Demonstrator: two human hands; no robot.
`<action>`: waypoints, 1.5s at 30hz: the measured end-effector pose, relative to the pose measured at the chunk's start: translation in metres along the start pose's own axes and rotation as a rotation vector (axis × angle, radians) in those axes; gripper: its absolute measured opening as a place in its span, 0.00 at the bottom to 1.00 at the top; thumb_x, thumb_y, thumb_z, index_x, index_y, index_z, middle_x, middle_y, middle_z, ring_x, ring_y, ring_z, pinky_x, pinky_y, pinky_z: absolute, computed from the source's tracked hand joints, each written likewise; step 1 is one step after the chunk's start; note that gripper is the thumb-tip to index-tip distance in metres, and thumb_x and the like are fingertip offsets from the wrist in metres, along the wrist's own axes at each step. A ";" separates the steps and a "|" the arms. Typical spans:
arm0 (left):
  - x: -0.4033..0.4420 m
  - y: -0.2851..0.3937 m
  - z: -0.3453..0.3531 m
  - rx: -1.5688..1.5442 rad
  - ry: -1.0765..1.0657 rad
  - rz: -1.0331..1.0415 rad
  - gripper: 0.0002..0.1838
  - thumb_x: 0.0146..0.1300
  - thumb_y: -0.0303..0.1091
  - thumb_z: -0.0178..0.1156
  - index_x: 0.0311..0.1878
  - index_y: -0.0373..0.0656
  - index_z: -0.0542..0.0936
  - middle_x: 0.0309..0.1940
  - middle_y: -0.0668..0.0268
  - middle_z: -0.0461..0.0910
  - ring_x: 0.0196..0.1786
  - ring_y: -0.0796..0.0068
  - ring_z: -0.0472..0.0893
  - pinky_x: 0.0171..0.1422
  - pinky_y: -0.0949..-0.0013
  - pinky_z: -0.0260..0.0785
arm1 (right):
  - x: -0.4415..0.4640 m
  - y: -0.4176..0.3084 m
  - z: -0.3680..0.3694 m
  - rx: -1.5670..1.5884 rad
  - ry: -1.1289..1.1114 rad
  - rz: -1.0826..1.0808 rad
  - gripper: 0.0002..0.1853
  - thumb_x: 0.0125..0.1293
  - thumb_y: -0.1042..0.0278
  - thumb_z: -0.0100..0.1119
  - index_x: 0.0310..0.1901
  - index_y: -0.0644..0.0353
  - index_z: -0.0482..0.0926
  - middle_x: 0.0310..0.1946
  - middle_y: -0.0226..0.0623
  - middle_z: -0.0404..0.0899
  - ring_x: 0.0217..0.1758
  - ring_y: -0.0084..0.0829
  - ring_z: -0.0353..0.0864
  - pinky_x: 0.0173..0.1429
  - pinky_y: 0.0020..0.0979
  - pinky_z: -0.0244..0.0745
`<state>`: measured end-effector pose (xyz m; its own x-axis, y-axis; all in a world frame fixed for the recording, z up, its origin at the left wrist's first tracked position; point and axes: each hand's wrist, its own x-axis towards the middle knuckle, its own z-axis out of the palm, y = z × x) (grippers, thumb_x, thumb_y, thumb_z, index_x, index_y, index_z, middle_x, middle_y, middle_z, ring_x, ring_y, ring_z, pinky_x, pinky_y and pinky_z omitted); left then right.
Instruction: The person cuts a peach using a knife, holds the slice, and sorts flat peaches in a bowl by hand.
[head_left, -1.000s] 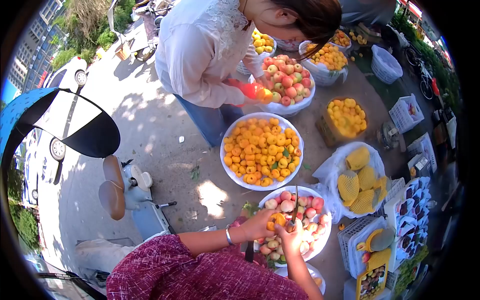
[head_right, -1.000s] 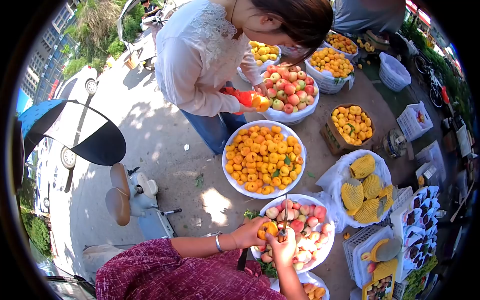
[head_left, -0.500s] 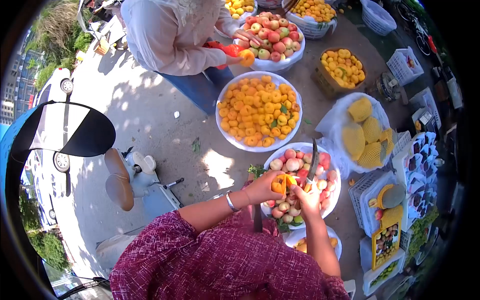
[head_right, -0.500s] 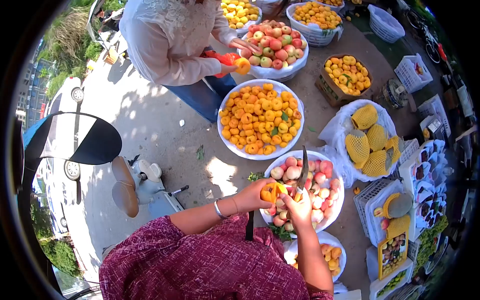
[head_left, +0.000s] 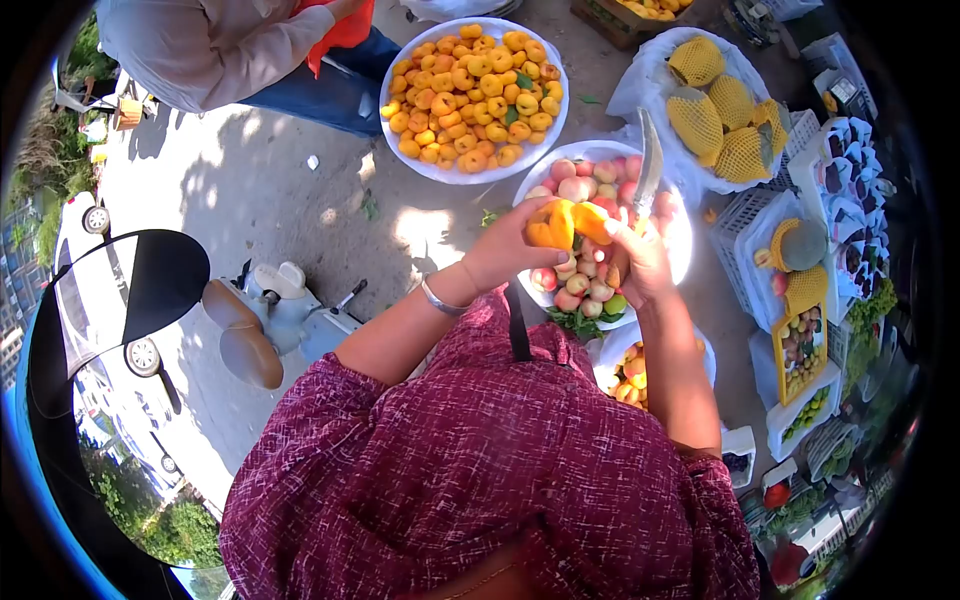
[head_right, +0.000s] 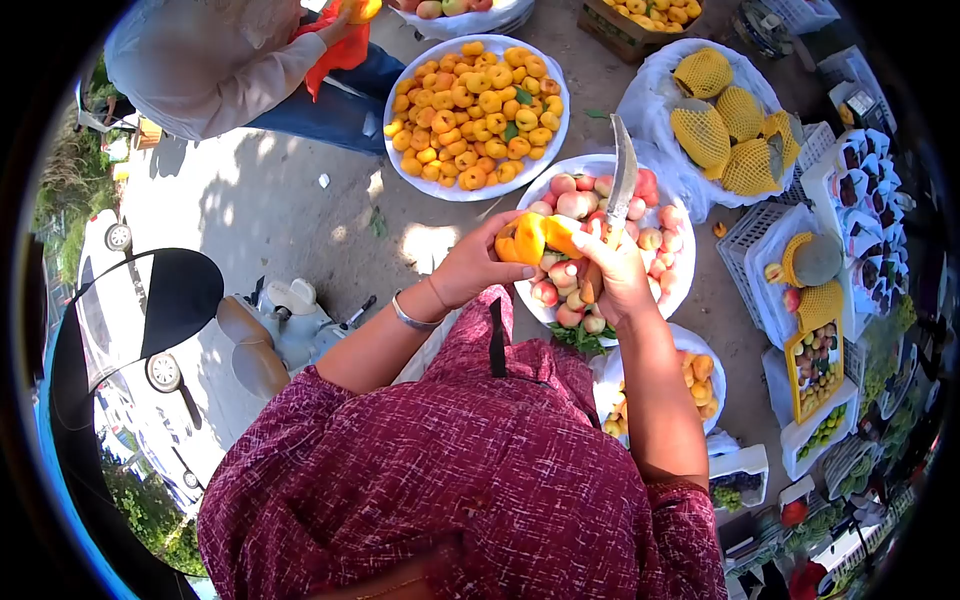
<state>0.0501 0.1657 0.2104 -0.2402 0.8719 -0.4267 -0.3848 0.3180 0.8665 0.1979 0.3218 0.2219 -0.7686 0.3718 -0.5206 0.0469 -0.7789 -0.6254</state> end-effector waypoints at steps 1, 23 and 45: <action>0.000 0.001 0.001 -0.032 -0.005 0.016 0.39 0.55 0.26 0.69 0.68 0.37 0.60 0.55 0.63 0.73 0.57 0.75 0.75 0.60 0.71 0.71 | -0.001 -0.001 0.000 0.042 -0.017 0.010 0.17 0.62 0.67 0.63 0.51 0.59 0.70 0.41 0.35 0.75 0.37 0.27 0.76 0.36 0.27 0.73; 0.025 0.004 0.017 -0.759 0.013 -0.020 0.25 0.60 0.30 0.64 0.61 0.43 0.69 0.50 0.64 0.76 0.49 0.70 0.75 0.58 0.65 0.70 | -0.076 -0.046 0.001 0.624 -0.200 -0.243 0.36 0.50 0.73 0.72 0.60 0.49 0.64 0.54 0.37 0.71 0.52 0.36 0.73 0.29 0.20 0.72; 0.000 -0.007 0.044 -0.655 0.046 -0.099 0.26 0.60 0.33 0.65 0.60 0.45 0.68 0.50 0.70 0.71 0.49 0.76 0.73 0.56 0.68 0.70 | -0.158 -0.067 0.157 0.985 -1.234 -0.497 0.11 0.56 0.73 0.69 0.29 0.54 0.73 0.50 0.60 0.73 0.53 0.50 0.76 0.55 0.39 0.76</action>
<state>0.0923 0.1802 0.2158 -0.2084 0.8288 -0.5193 -0.8655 0.0910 0.4926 0.2167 0.2359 0.4372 -0.6169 0.4422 0.6511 -0.3693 -0.8932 0.2566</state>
